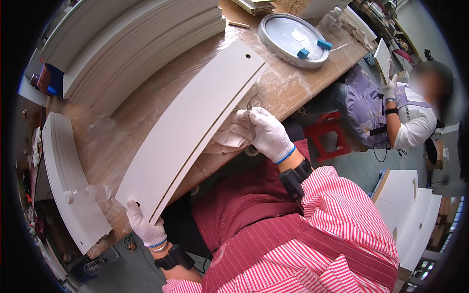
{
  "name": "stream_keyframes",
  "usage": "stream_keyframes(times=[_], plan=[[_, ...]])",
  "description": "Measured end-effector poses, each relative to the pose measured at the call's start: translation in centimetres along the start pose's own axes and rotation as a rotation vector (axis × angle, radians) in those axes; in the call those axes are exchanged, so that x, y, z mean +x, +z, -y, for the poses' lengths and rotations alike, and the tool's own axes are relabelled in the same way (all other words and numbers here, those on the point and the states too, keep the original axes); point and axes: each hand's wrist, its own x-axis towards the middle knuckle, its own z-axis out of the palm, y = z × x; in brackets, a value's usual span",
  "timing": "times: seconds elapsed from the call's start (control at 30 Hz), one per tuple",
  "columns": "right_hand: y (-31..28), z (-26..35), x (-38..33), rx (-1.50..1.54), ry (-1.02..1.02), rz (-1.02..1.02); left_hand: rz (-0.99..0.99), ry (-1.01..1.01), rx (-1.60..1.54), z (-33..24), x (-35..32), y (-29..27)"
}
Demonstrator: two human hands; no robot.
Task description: Applying polish or finish to white furniture panels using a sanding sponge.
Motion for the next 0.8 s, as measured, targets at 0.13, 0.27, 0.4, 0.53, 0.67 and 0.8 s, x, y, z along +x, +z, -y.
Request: stream_keyframes(times=[0.13, 0.27, 0.4, 0.53, 0.67, 0.8], plan=[[0.9, 3.0, 0.0, -0.084, -0.311, -0.368, -0.099, -0.020, -0.009, 1.9, 0.3, 0.1], [3.2, 2.8, 0.2, -1.604, -0.816, -0.196, -0.106, -0.083, 0.123, 2.4, 0.9, 0.5], [4.6, -1.6, 0.8, -2.001, -0.676, 0.227, -0.127, -0.076, 0.224, 2.3, 1.0, 0.7], [2.8, 2.1, 3.7, -1.994, -0.793, 0.082, -0.160, -0.070, 0.252, 2.0, 0.8, 1.0], [-0.4, 11.8, 7.1, -2.085, -0.620, -0.814, -0.207, -0.038, 0.237, 2.0, 0.6, 1.5], [-0.6, 11.3, 6.3, -1.783, -0.846, -0.489, -0.221, -0.075, 0.264, 1.8, 0.8, 1.4]])
